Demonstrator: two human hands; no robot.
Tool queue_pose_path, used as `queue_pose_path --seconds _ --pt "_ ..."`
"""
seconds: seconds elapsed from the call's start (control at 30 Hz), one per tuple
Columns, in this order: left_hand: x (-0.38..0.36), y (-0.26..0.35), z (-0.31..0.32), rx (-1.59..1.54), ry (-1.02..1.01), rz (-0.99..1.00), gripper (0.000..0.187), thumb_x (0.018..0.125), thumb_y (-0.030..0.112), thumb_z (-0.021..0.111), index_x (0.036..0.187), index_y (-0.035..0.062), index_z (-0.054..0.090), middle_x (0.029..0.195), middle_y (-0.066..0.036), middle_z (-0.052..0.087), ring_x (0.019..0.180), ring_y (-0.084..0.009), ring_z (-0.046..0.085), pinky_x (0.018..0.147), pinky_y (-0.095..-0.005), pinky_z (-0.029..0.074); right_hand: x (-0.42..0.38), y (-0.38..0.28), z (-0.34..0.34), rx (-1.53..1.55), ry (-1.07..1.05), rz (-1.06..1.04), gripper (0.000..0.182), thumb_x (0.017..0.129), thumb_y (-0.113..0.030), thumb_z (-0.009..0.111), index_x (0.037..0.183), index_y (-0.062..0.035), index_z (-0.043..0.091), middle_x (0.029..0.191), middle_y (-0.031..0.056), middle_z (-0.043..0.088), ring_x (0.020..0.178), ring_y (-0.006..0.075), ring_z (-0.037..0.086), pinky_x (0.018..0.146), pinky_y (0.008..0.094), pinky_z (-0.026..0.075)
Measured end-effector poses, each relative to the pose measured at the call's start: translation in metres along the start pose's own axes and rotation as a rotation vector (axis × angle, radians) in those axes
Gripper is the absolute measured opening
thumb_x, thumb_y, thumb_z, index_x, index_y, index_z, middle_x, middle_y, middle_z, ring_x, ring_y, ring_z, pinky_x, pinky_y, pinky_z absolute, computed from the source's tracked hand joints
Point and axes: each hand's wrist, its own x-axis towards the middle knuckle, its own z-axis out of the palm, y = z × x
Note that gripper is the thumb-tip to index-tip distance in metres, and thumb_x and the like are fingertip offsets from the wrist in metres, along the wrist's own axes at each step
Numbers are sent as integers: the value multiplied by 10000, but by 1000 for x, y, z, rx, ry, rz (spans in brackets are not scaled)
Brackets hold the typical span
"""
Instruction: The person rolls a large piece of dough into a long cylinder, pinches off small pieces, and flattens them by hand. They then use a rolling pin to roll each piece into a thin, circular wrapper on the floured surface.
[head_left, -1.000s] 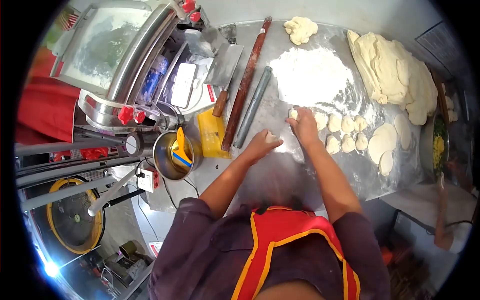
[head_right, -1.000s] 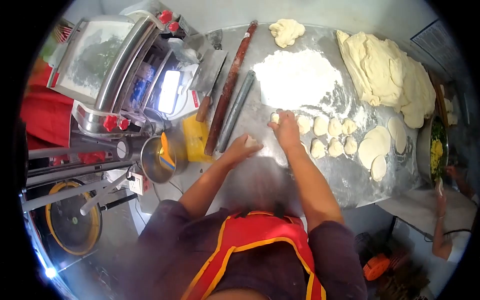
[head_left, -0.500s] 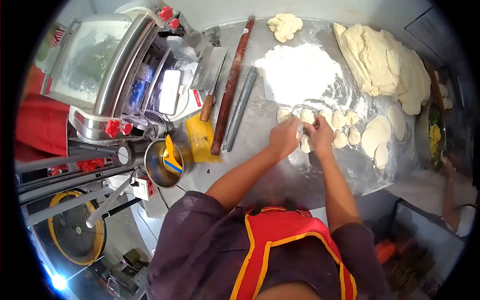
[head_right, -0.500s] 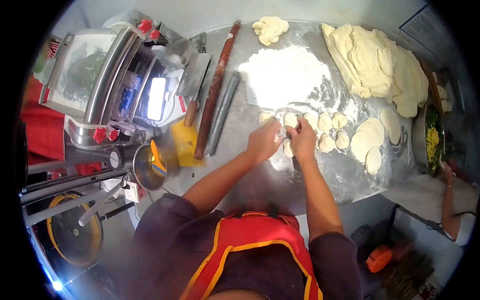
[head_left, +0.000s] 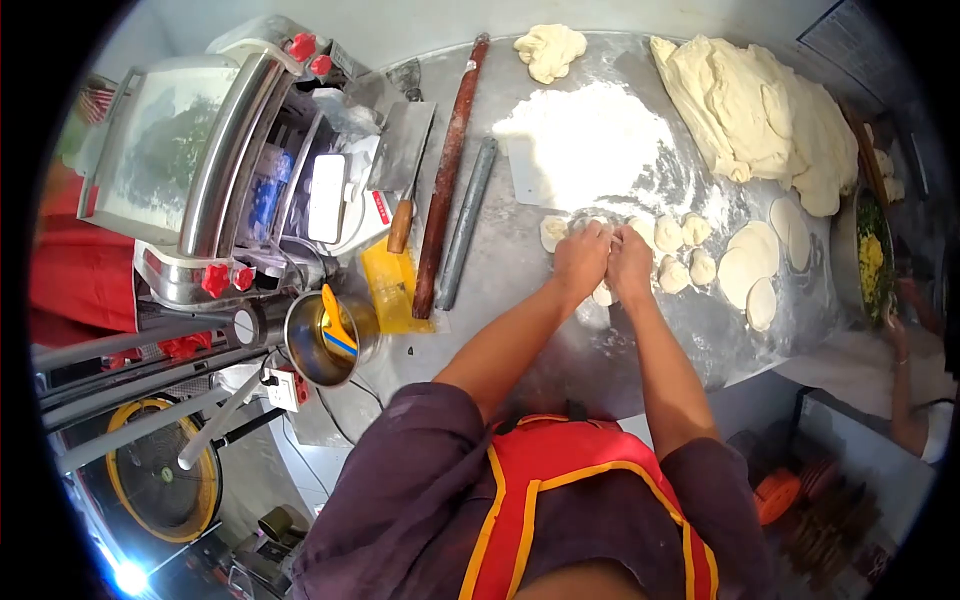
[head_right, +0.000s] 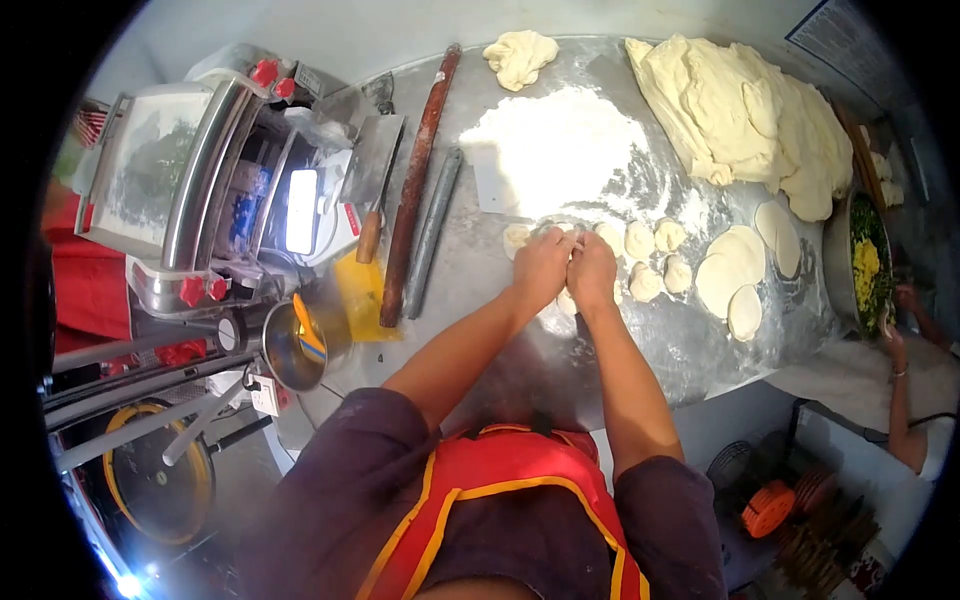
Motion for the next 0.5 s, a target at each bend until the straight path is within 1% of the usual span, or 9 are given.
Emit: queue_pose_path --seconds 0.07,0.1,0.17,0.2,0.27,0.3,0.37,0.47,0.5 --pt "1 1 -4 37 -59 -9 228 830 132 611 1050 110 665 952 -82 608 866 -291 645 662 -434 532 3 -5 -15 148 -176 164 107 861 -47 618 944 0 667 786 151 660 693 265 625 658 379 487" --pt "2 1 -6 52 -93 -16 231 839 140 613 1063 103 658 966 -86 614 882 -287 650 672 -430 539 4 -9 -27 223 -263 244 98 868 -52 627 939 -3 673 778 126 668 673 232 622 641 359 484" --pt "5 0 -9 80 -161 -32 243 857 156 618 1089 89 644 992 -95 626 915 -281 658 691 -420 552 1 -9 -48 699 -383 341 80 888 -64 637 937 -19 681 786 54 667 657 150 590 617 297 461" --pt "7 1 -13 44 -178 -56 280 853 178 639 1116 85 632 1013 -105 632 930 -292 657 711 -426 549 1 -9 -60 935 -440 386 72 898 -70 642 936 -28 685 790 18 667 650 109 574 605 266 450" --pt "6 5 -23 -34 -219 -97 365 844 222 681 1170 76 607 1053 -127 643 958 -315 655 751 -437 543 2 -15 -89 970 -264 343 68 921 -73 638 957 -43 687 802 -35 643 666 51 535 610 200 415" --pt "2 5 -25 -121 -193 -100 434 830 255 705 1199 64 582 1075 -142 645 975 -331 650 775 -441 535 3 -14 -97 953 -215 347 92 916 -48 624 988 -29 679 814 -14 648 673 62 547 641 207 440" --pt "-8 0 -31 -289 -139 -112 581 801 322 752 1259 41 531 1117 -173 648 1008 -364 641 821 -448 519 -2 -6 -99 890 -254 359 108 921 -36 608 1003 -20 676 826 -8 648 684 66 554 662 209 453" --pt "-16 0 -53 -450 -278 -226 732 754 365 792 1306 14 464 1148 -211 645 1051 -401 621 862 -445 500 -19 -4 -91 828 -368 334 127 926 -12 581 1017 -1 669 841 0 648 709 74 576 682 229 482" --pt "-19 -6 -49 -460 -290 -212 736 746 379 797 1284 -2 470 1114 -226 649 1046 -400 623 858 -443 499 -26 -12 -87 832 -398 334 127 925 -10 582 1017 1 668 839 1 647 711 76 581 677 231 485"
